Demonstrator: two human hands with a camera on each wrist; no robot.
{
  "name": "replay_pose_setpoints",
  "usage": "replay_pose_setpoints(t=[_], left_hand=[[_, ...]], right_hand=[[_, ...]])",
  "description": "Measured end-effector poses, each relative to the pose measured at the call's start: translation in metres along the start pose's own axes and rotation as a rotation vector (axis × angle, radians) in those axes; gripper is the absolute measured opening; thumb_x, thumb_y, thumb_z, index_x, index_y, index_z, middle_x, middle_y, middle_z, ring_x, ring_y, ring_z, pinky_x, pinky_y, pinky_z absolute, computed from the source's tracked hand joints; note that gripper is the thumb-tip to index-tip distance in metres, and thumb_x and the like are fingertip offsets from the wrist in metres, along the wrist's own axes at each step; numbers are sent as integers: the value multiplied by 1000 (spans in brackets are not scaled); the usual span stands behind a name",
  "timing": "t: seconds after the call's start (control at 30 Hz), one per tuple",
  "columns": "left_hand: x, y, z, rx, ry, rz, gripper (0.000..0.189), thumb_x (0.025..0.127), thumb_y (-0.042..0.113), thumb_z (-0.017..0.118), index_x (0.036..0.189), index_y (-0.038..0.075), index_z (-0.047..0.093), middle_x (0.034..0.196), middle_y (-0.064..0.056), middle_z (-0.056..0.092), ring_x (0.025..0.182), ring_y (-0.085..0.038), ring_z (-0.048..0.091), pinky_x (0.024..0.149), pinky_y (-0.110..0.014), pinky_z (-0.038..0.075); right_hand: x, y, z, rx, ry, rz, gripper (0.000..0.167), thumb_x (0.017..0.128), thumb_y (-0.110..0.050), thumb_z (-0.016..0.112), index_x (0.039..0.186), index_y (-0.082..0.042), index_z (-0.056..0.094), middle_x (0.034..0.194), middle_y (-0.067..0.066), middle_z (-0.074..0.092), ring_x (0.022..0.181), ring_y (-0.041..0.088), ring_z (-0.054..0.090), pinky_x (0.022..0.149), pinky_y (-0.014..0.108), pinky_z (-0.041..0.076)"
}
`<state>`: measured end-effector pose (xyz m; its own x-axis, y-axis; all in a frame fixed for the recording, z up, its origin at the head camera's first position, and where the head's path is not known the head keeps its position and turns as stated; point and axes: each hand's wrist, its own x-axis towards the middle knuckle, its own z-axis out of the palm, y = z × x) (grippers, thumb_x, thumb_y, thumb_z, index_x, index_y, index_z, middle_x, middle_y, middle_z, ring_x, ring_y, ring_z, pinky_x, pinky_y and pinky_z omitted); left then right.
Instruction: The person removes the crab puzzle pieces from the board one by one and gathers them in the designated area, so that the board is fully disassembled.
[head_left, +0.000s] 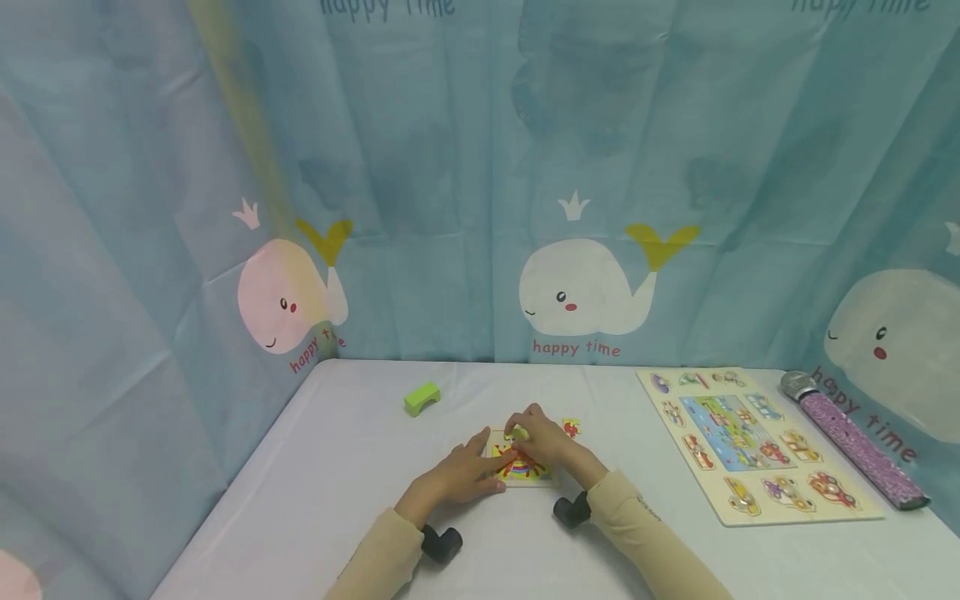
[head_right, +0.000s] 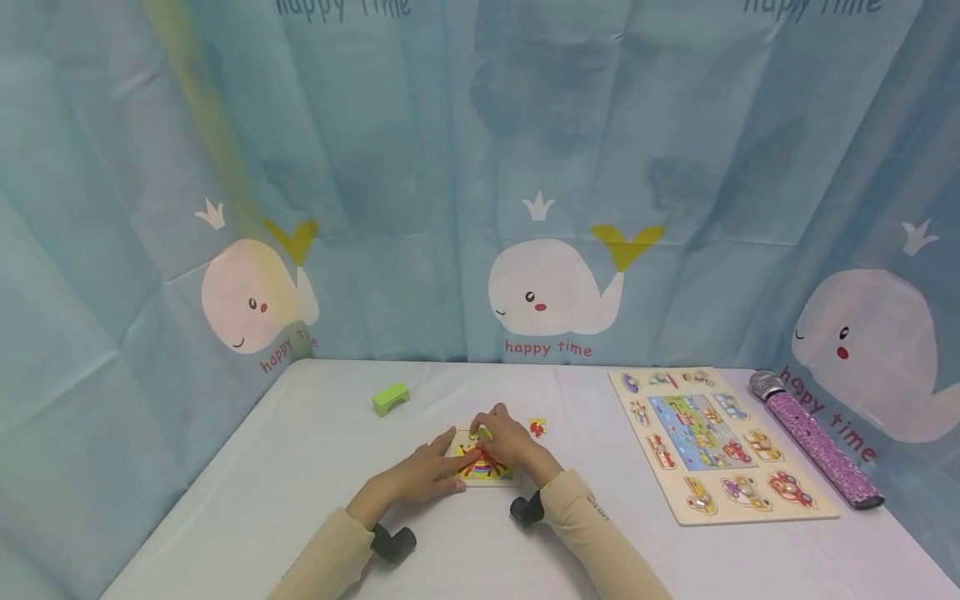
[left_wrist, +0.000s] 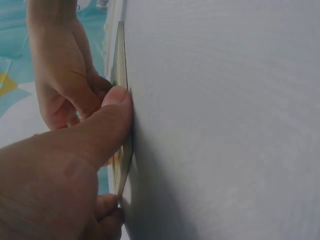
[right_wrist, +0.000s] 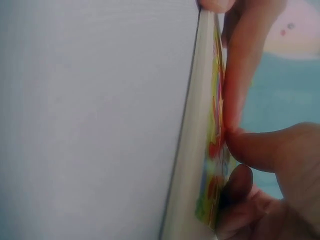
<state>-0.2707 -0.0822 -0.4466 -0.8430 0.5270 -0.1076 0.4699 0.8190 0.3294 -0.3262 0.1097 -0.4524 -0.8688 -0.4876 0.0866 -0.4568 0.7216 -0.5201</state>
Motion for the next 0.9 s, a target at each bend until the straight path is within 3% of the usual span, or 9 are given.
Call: replay_pose_setpoints(t=[0.27,0.5,0.67,0.8,0.9], left_hand=[[0,1,0,-2,0,2,52,88,47,53,137,34,41,152,-20,18,134,-42,29,109,-54,24],[2,0,0,12,-5,8,52,89,46,52,138,35,40,152,-20,16,134,-42,29,109,-55,24],[2,1,0,13,-18,-20,53,88,48,52,138,39,38,153,-18,17,131,-46,31,104,-58,30],[1,1,0,3,-25,-24,53,88,48,52,138,40,37,153,-18,16,130,-48,31,101,-60,32],[-1,-1,-2,3,-24,-19,53,88,48,52,138,38,38,153,-19,15,132,-47,29,104,-59,29]], right_hand=[[-1,-2,-1,-22,13,-35,20,88,-12,61,107,-13,59,105,9,50,85,20,54,78,41,51],[-2,0,-4,-4,37,-5,28,86,-12,63,113,-9,59,107,8,51,96,21,55,90,43,47],[-2,5,-7,-41,63,-15,25,87,-11,61,111,-16,64,99,4,54,90,18,54,84,39,48],[-3,8,-11,41,75,9,27,89,-5,57,109,-18,68,98,3,61,86,15,54,80,37,48],[0,11,-12,139,65,28,24,89,-5,56,107,-15,69,98,4,63,76,13,53,71,30,49]])
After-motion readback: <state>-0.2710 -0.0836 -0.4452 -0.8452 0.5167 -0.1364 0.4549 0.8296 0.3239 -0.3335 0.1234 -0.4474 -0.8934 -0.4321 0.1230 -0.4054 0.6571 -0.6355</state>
